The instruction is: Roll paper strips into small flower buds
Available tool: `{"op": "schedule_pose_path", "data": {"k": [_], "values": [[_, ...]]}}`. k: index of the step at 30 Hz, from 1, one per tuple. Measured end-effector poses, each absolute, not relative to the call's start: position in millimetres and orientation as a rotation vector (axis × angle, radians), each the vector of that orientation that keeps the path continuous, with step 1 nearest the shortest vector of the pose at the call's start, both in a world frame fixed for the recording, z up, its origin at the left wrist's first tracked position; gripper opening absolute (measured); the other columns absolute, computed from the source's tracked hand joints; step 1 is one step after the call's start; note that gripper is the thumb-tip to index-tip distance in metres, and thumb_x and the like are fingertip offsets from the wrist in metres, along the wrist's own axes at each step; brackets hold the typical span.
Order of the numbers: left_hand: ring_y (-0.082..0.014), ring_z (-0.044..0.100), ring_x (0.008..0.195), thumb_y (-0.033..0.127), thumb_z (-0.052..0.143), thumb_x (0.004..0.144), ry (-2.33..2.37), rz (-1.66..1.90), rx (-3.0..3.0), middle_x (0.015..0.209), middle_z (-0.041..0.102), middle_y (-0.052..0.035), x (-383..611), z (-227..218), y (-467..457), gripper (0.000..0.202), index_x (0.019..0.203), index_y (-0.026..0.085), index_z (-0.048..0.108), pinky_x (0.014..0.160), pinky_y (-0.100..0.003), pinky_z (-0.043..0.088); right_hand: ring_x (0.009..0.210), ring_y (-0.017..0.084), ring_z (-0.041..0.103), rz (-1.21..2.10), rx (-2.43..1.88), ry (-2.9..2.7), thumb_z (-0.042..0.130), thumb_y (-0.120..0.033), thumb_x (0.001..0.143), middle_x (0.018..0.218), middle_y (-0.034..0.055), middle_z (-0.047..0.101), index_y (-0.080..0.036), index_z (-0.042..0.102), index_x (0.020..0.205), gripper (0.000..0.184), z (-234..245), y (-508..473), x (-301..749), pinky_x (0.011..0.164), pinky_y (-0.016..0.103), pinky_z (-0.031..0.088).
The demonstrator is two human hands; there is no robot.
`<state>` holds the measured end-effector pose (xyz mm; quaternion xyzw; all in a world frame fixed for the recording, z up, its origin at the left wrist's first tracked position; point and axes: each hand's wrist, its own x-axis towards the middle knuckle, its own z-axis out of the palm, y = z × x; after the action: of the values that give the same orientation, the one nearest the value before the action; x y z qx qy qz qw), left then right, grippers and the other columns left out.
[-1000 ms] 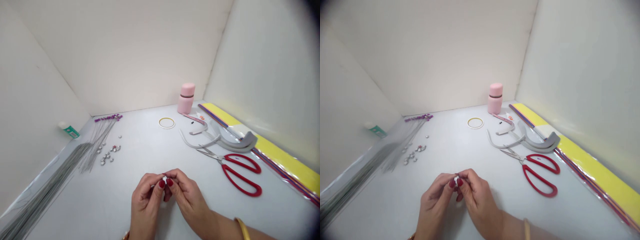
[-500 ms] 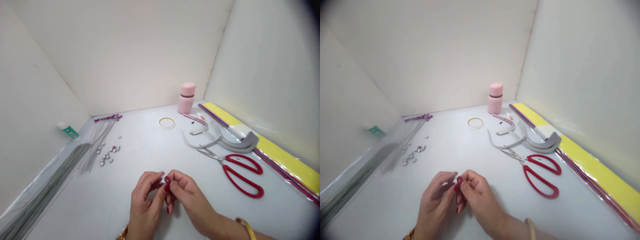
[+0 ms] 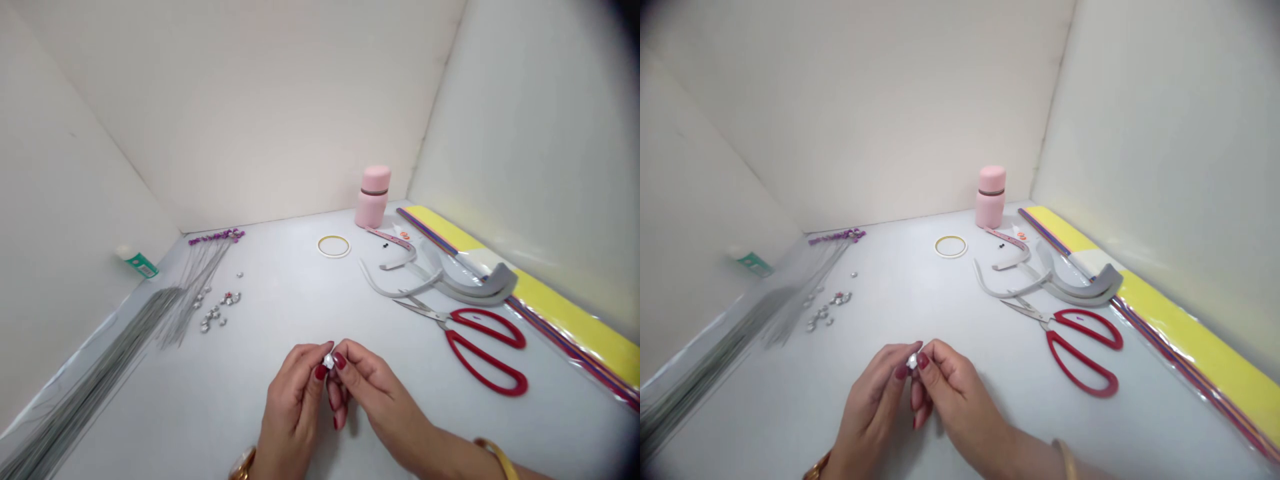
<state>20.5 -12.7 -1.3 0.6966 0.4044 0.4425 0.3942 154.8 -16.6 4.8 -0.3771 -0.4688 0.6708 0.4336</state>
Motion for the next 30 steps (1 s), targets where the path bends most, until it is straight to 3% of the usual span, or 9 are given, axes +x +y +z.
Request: {"op": "schedule_pose_path", "data": {"k": [9, 15, 22, 30], "values": [[-0.0134, 0.057, 0.063, 0.011, 0.040, 0.086, 1.083, 1.179, 1.807, 0.076, 0.057, -0.0032, 21, -3, -13, 0.024, 0.099, 0.019, 0.057, 0.060, -0.026, 0.047, 0.054, 0.010, 0.049, 1.443, -1.045, -1.458, 0.029, -0.038, 0.092, 0.061, -0.0024, 0.049, -0.018, 0.043, 0.076, 0.030, 1, -19, 157, 0.054, 0.022, 0.041], [-0.0152, 0.058, 0.071, 0.009, 0.041, 0.084, 1.159, 1.220, 1.975, 0.081, 0.060, -0.0050, 23, -1, -15, 0.022, 0.097, 0.020, 0.055, 0.064, -0.026, 0.048, 0.056, 0.012, 0.049, 1.049, -1.185, -1.826, 0.025, -0.028, 0.092, 0.063, -0.0005, 0.051, -0.020, 0.041, 0.076, 0.024, -2, -21, 161, 0.054, 0.023, 0.038], [-0.0167, 0.059, 0.076, 0.008, 0.041, 0.084, 1.272, 1.240, 1.994, 0.084, 0.061, -0.0069, 28, -4, -15, 0.023, 0.097, 0.017, 0.057, 0.068, -0.027, 0.047, 0.044, 0.014, 0.043, 0.635, -1.369, -2.034, 0.026, -0.018, 0.087, 0.056, -0.0013, 0.046, -0.021, 0.037, 0.075, 0.016, -3, -19, 155, 0.045, 0.025, 0.030], [-0.0167, 0.057, 0.079, 0.017, 0.041, 0.087, 1.232, 1.219, 1.710, 0.086, 0.059, -0.0052, 31, 1, -15, 0.023, 0.099, 0.019, 0.059, 0.072, -0.028, 0.046, 0.054, 0.012, 0.047, 0.947, -1.228, -1.847, 0.025, -0.026, 0.093, 0.062, -0.0021, 0.048, -0.021, 0.038, 0.076, 0.022, 1, -15, 158, 0.053, 0.023, 0.037]]}}
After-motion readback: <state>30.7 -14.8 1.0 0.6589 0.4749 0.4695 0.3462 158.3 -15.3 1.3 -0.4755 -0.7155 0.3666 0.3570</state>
